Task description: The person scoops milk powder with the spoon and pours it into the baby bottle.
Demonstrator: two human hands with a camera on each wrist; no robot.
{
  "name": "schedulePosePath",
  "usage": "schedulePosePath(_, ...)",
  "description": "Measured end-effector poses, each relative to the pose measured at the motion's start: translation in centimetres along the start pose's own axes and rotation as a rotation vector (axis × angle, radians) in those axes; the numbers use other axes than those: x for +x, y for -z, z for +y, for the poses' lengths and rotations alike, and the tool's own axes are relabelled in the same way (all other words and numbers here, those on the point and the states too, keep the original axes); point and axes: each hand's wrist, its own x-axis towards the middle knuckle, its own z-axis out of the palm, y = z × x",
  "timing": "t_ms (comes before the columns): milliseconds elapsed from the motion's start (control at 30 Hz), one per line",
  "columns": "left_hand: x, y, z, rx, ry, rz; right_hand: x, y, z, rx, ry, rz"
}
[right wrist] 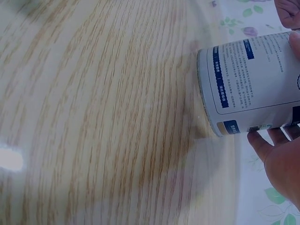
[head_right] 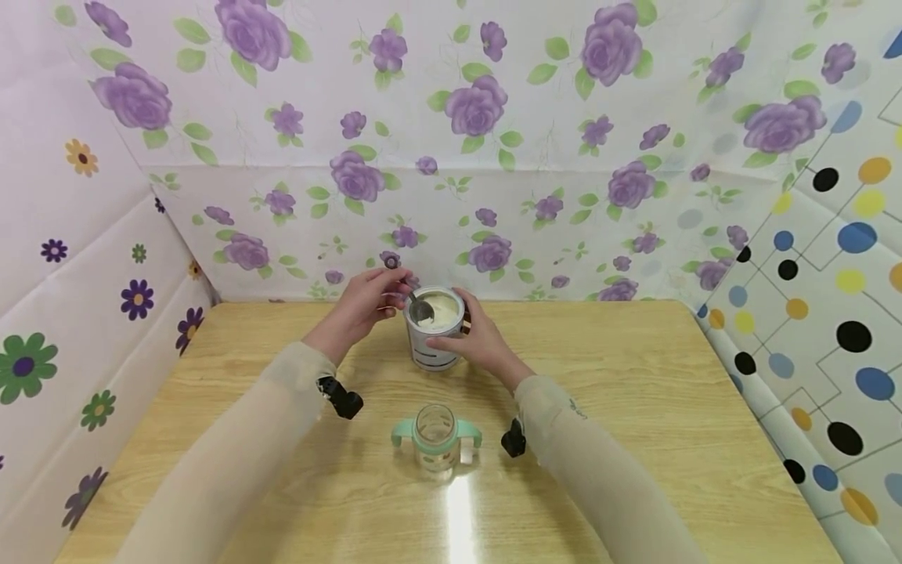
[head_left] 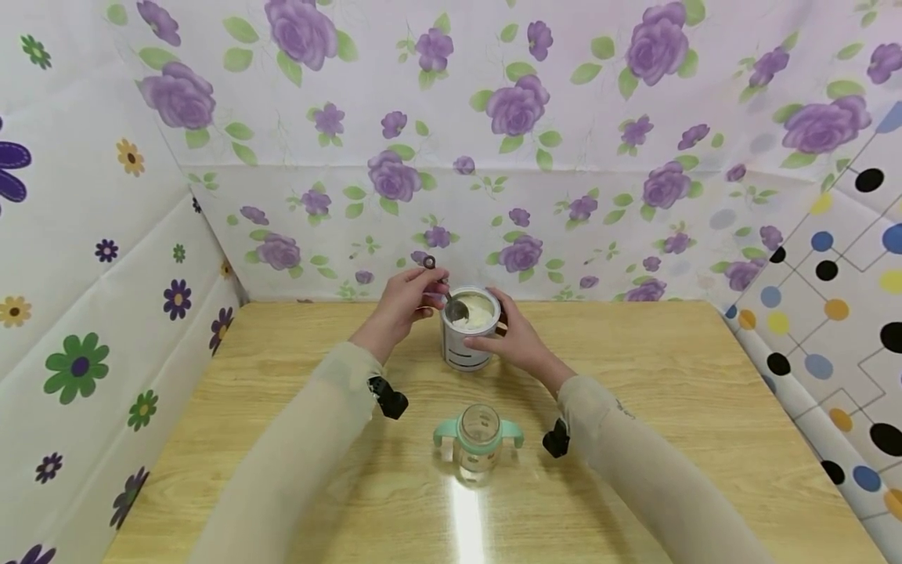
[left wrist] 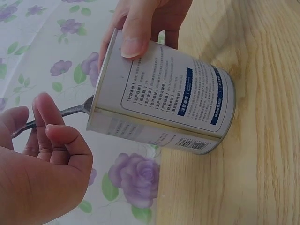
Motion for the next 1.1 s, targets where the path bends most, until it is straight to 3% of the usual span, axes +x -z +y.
schedulePosePath(433,0.1,0.4,-0.7,-0.063,-0.024,0.002,-0.2,-0.1,-0.1,-0.001,-0.021,-0.002)
schedulePosePath(1100,0.2,0.3,-0.9,-0.045,-0.023,-0.041,0.0,0.0,0.0,0.0,-0.004,-0.001)
